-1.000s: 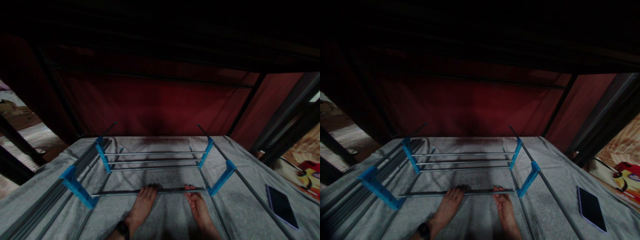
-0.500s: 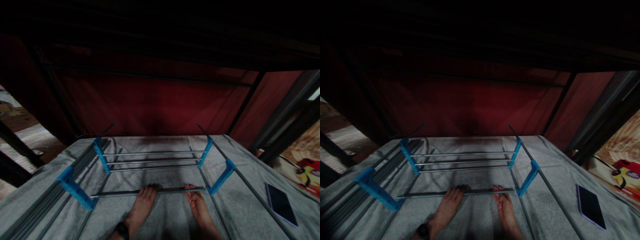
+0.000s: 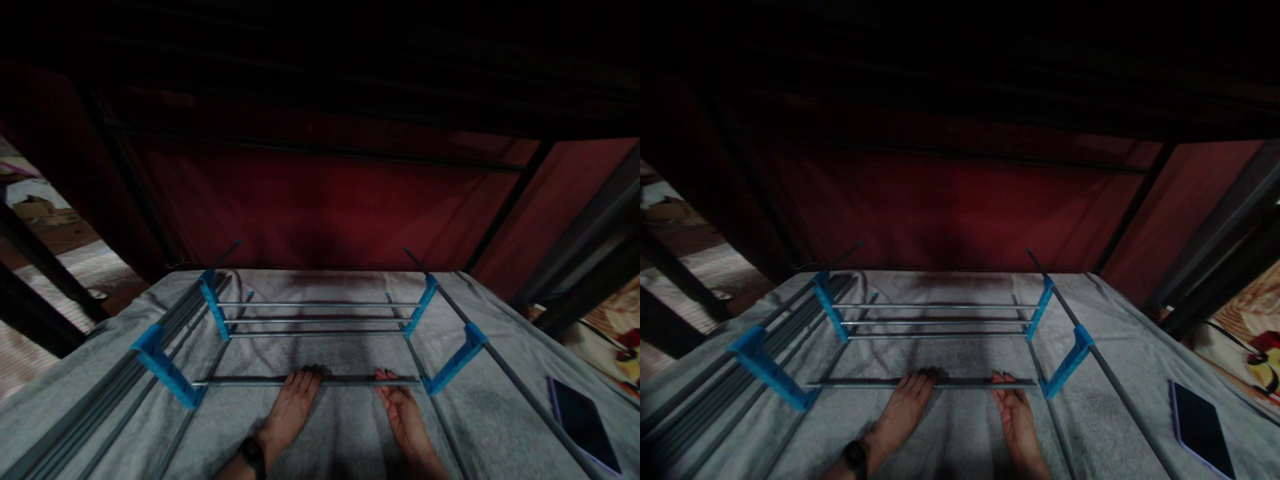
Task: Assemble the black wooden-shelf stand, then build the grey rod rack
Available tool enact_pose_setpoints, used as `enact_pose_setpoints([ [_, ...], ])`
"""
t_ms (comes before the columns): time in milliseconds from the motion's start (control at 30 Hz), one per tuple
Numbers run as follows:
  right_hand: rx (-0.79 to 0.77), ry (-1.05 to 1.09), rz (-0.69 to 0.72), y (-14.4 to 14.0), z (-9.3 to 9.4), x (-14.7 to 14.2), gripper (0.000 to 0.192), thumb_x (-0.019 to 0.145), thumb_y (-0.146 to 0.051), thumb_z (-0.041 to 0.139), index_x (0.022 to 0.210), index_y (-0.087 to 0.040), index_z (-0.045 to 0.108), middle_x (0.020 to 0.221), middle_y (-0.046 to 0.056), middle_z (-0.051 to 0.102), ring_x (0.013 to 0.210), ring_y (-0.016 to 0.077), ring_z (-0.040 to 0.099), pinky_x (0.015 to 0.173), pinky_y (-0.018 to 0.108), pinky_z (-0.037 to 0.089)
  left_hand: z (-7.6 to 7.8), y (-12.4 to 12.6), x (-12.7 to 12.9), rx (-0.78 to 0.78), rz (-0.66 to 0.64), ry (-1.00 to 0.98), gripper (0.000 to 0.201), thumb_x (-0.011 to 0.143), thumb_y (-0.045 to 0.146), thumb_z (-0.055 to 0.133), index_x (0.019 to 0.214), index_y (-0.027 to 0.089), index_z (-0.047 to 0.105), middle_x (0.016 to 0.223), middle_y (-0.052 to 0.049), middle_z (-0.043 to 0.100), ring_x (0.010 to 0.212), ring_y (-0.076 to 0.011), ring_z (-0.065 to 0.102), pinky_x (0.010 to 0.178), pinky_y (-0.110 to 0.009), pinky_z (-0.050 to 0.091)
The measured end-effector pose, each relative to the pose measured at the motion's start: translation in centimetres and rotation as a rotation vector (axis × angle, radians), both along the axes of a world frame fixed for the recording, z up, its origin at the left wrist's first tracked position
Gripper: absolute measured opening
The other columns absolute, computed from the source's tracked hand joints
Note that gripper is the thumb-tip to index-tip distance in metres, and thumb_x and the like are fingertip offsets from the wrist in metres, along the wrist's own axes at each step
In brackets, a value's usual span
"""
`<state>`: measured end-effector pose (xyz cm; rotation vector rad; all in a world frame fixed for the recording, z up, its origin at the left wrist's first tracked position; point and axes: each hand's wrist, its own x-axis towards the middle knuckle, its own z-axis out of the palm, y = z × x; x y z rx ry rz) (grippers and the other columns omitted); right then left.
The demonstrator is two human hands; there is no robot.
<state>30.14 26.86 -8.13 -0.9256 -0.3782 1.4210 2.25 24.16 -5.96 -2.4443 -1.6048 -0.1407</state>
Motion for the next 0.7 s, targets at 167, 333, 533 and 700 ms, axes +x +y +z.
enact_pose_setpoints([
  [167, -0.009, -0.048, 0.01, -0.1, -0.3, 0.1, 0.04, 0.051, -0.019, 0.077, 0.09, -0.025, 0.074, 0.112, 0.014, 0.073, 0.114, 0.0293, 0.067, 0.106, 0.044, 0.049, -0.1, 0.0, 0.1, -0.01, 0.013, -0.018, 0.058, 0.084, -0.006, 0.039, 0.134, 0.02, 0.054, 0.128, -0.007, 0.065, 0.118, -0.0242, 0.059, 0.103, -0.044, 0.045],
  [333, -0.008, -0.056, -0.001, -0.1, -0.2, 0.1, 0.037, 0.052, -0.022, 0.079, 0.089, -0.026, 0.074, 0.111, 0.014, 0.074, 0.116, 0.031, 0.065, 0.106, 0.047, 0.049, -0.9, 0.1, -0.1, 0.003, 0.002, -0.046, 0.06, 0.083, -0.007, 0.037, 0.135, 0.019, 0.054, 0.128, -0.008, 0.065, 0.119, -0.024, 0.06, 0.103, -0.045, 0.046],
  [533, -0.018, -0.085, 0.017, 0.3, -0.1, 0.2, 0.034, 0.052, -0.026, 0.081, 0.085, -0.025, 0.073, 0.109, 0.012, 0.075, 0.113, 0.0295, 0.067, 0.105, 0.045, 0.05, -1.1, 0.1, -0.2, 0.002, -0.006, -0.037, 0.062, 0.081, -0.008, 0.036, 0.134, 0.018, 0.054, 0.129, -0.008, 0.065, 0.12, -0.0249, 0.06, 0.103, -0.046, 0.047],
  [700, 0.005, -0.064, 0.028, 0.2, -0.8, 0.4, 0.039, 0.051, -0.021, 0.079, 0.09, -0.025, 0.073, 0.108, 0.01, 0.076, 0.111, 0.0276, 0.068, 0.104, 0.043, 0.051, -1.1, 0.0, -0.2, 0.01, -0.014, -0.03, 0.062, 0.082, -0.007, 0.035, 0.136, 0.018, 0.052, 0.13, -0.008, 0.064, 0.119, -0.0245, 0.06, 0.103, -0.046, 0.047],
])
